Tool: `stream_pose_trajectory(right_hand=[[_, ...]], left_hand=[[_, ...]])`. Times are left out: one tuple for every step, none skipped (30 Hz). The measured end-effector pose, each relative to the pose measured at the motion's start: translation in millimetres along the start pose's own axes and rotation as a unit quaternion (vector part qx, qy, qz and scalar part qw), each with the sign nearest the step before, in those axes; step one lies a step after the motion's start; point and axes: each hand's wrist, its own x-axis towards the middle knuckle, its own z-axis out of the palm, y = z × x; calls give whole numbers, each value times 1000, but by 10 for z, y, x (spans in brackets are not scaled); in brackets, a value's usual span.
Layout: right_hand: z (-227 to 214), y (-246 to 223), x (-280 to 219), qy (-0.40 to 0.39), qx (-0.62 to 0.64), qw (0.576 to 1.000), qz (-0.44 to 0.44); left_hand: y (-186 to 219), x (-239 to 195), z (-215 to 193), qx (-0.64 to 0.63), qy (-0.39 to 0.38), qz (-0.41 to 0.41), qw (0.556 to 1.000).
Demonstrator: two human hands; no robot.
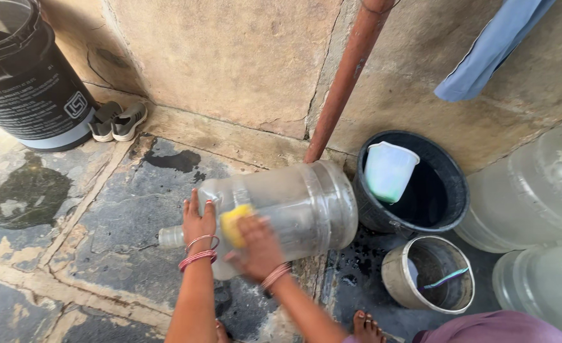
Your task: The person cleans a large plastic water jug by scrubbing the exterior with a sponge and then vigorously shaking it with water inside to rinse the interior.
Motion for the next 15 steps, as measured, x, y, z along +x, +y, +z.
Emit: stream_pose_trajectory(right_hand=[[-69, 215, -63, 88, -31, 995, 23], [-207, 515, -112, 58, -124, 985, 106], [-395, 809, -192, -14, -97, 959, 265], [-601, 1095, -245, 59, -124, 967, 215], [-770, 1315, -279, 110, -205, 949, 211], [-844, 1433, -277, 161, -284, 923, 205], [-814, 1444, -257, 160, -283, 923, 206], [-785, 1440, -236, 147, -246, 935, 209], [-764, 1431, -209, 135, -209, 945, 211], [-603, 1271, -175, 146, -138, 955, 219], [-362, 1016, -123, 156, -68, 959, 226], [-170, 783, -97, 90, -67, 967, 230], [80, 423, -91, 37, -157, 974, 158], [244, 142, -88, -16, -245, 966, 84], [311, -76, -172, -42, -114, 992, 22]], left_hand=[[15, -4, -4, -7, -2, 2, 1000], [21, -7, -18, -14, -5, 3, 1000], [35, -4, -23, -13, -3, 4, 1000], [46, -6, -24, -9, -1, 11, 1000], [56, -11, -23, -6, 0, 17, 1000], [75, -7, -21, -5, 0, 18, 1000], [87, -18, -21, 0, 0, 11, 1000], [95, -28, -34, 4, 0, 4, 1000], [113, -26, -48, 4, 0, 4, 1000], [128, -26, -66, 13, -9, -10, 1000], [152, -24, -63, 21, -18, -23, 999], [169, -15, -63, 19, -17, -23, 999], [164, -17, -70, 8, -12, -19, 1000], [159, -20, -62, -2, -7, -15, 1000], [155, -8, -56, -1, -6, -14, 1000]])
